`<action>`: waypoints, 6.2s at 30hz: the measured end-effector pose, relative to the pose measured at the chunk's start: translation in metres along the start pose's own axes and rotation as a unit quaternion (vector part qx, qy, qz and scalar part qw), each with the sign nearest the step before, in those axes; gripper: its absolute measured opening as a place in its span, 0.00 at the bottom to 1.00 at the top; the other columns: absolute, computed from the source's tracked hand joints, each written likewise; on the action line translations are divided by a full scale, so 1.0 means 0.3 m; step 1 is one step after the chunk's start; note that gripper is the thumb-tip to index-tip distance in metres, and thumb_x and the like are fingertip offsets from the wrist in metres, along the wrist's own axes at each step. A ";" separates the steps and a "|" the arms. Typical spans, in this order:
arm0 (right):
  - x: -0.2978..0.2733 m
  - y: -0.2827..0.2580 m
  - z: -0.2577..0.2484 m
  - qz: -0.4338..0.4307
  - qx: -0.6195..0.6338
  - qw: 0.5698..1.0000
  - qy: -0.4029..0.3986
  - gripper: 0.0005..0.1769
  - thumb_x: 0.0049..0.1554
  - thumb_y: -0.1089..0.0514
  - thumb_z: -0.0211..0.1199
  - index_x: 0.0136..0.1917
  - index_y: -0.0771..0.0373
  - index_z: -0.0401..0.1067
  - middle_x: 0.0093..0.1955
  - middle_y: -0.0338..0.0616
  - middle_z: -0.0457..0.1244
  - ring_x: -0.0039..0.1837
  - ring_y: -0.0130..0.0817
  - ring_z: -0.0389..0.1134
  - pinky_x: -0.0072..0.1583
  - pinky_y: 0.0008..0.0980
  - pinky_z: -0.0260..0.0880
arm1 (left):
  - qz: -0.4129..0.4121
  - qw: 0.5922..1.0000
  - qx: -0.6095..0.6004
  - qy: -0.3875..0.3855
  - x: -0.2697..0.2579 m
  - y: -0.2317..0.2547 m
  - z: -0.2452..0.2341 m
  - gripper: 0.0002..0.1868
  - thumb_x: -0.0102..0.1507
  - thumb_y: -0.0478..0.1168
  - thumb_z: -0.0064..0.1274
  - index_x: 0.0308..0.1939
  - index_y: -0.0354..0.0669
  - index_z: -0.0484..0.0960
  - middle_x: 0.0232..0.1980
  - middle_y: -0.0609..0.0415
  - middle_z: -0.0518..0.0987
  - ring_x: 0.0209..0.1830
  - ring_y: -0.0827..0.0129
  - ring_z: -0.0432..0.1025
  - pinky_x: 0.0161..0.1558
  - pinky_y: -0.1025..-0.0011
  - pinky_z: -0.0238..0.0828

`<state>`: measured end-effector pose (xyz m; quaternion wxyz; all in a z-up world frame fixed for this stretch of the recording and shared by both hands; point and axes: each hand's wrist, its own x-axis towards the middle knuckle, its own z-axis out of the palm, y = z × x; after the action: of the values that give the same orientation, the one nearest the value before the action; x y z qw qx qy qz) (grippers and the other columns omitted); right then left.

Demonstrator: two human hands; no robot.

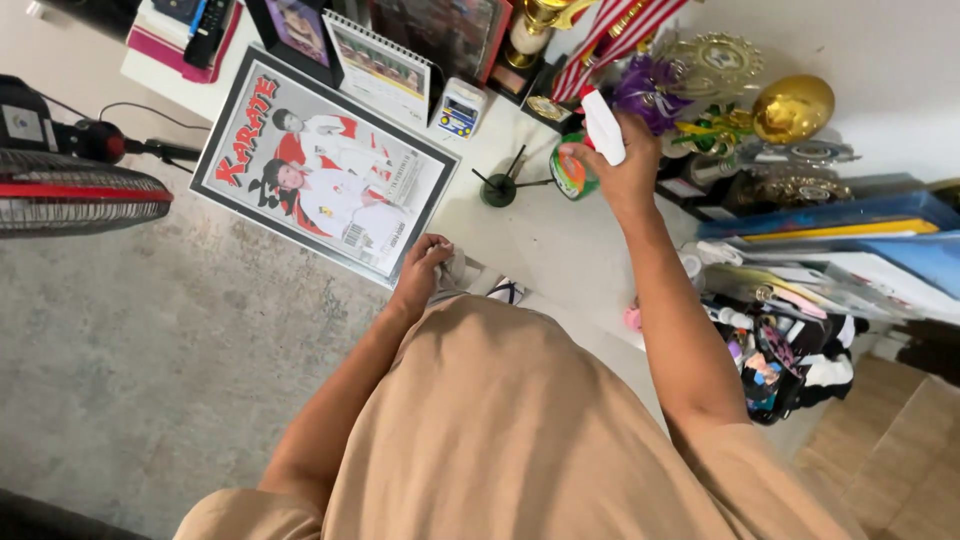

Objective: Clean a picture frame with a spray bottle and cloth, then wipe down the desk surface.

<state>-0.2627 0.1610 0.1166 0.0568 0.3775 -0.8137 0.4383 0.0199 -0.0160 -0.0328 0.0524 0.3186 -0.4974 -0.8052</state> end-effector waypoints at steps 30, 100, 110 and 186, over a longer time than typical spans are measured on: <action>-0.042 -0.699 0.260 -0.012 0.108 0.985 -0.131 0.27 0.48 0.61 0.82 0.59 0.67 0.77 0.47 0.44 0.70 0.46 0.34 0.70 0.49 0.33 0.72 | 0.032 0.965 -0.138 0.222 -0.018 -0.008 -0.325 0.05 0.63 0.38 0.52 0.41 0.42 0.77 0.37 0.61 0.75 0.38 0.76 0.66 0.43 0.77 0.63; -0.569 -0.286 -0.033 0.449 0.510 0.728 -0.090 0.13 0.62 0.66 0.61 0.61 0.66 0.72 0.54 0.39 0.67 0.55 0.28 0.68 0.60 0.34 0.71 | -0.088 0.947 -0.156 -0.265 -0.145 0.338 0.110 0.12 0.62 0.30 0.44 0.49 0.41 0.71 0.52 0.53 0.73 0.51 0.67 0.67 0.53 0.71 0.67; -0.608 -0.326 -0.259 0.324 0.576 0.745 0.090 0.11 0.66 0.67 0.61 0.62 0.63 0.71 0.54 0.40 0.67 0.56 0.29 0.69 0.59 0.33 0.71 | 0.006 0.907 0.106 -0.407 -0.204 0.511 0.460 0.26 0.58 0.24 0.55 0.58 0.44 0.72 0.56 0.57 0.74 0.58 0.69 0.69 0.60 0.69 0.70; -0.542 0.127 0.109 0.120 -0.093 0.986 -0.062 0.40 0.56 0.60 0.70 0.77 0.68 0.56 0.73 0.57 0.56 0.73 0.56 0.57 0.71 0.49 0.58 | 0.036 0.984 0.169 -0.037 -0.057 -0.149 0.196 0.30 0.59 0.26 0.56 0.63 0.41 0.62 0.60 0.53 0.69 0.54 0.67 0.72 0.50 0.68 0.76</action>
<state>-0.1650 0.2405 0.0023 -0.0121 0.2964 -0.8924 0.3401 0.0106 0.0584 -0.0445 0.0086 0.2742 -0.6389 -0.7187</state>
